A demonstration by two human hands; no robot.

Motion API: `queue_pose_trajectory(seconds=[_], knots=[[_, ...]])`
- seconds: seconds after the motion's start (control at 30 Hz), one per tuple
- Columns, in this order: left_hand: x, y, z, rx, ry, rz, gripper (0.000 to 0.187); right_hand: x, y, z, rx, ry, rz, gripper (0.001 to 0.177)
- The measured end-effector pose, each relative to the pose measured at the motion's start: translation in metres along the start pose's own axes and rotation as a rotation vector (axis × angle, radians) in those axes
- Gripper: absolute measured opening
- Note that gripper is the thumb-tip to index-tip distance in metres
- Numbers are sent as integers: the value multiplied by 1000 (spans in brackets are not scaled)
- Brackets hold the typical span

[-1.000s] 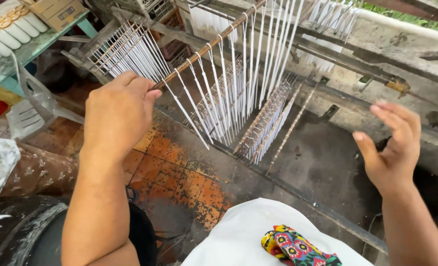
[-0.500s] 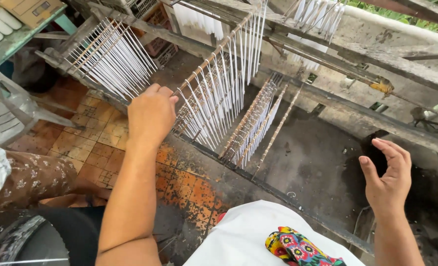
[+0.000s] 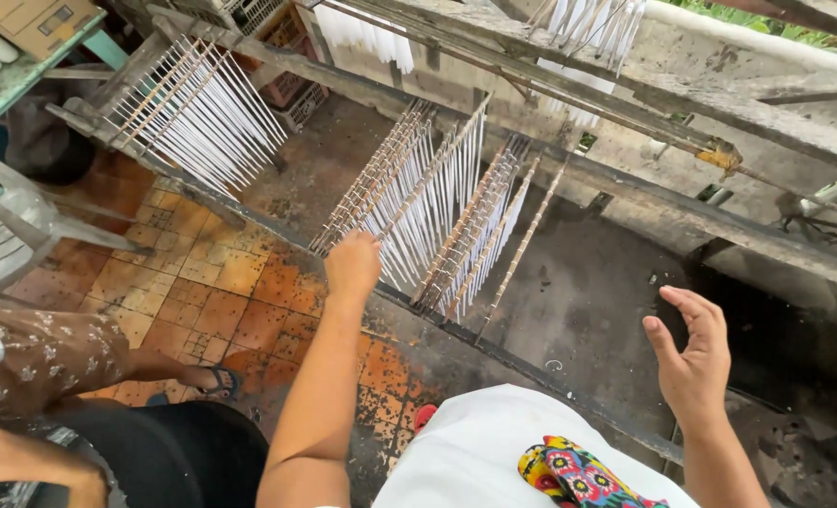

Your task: Dipping racks of wicks into a vat of molten wax to create hand-dipped candles.

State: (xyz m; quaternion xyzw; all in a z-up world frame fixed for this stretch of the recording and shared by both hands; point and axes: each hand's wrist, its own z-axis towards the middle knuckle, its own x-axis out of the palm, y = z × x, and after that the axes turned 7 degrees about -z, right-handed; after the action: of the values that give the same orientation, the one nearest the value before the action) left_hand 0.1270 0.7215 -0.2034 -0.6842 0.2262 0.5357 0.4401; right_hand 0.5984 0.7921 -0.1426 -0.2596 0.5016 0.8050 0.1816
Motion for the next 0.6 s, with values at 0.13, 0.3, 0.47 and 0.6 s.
queue_pose_trajectory(seconds=[0.13, 0.3, 0.47, 0.6], knots=[[51, 19, 1, 14, -32, -6, 29, 6, 2, -10, 73, 33, 29, 37], [68, 17, -5, -27, 6, -25, 29, 7, 8, -19, 101, 58, 16, 37], [77, 17, -8, -86, 67, -32, 30, 7, 9, -22, 95, 65, 34, 38], [86, 21, -9, -82, 68, -81, 30, 6, 10, -24, 104, 70, 26, 37]])
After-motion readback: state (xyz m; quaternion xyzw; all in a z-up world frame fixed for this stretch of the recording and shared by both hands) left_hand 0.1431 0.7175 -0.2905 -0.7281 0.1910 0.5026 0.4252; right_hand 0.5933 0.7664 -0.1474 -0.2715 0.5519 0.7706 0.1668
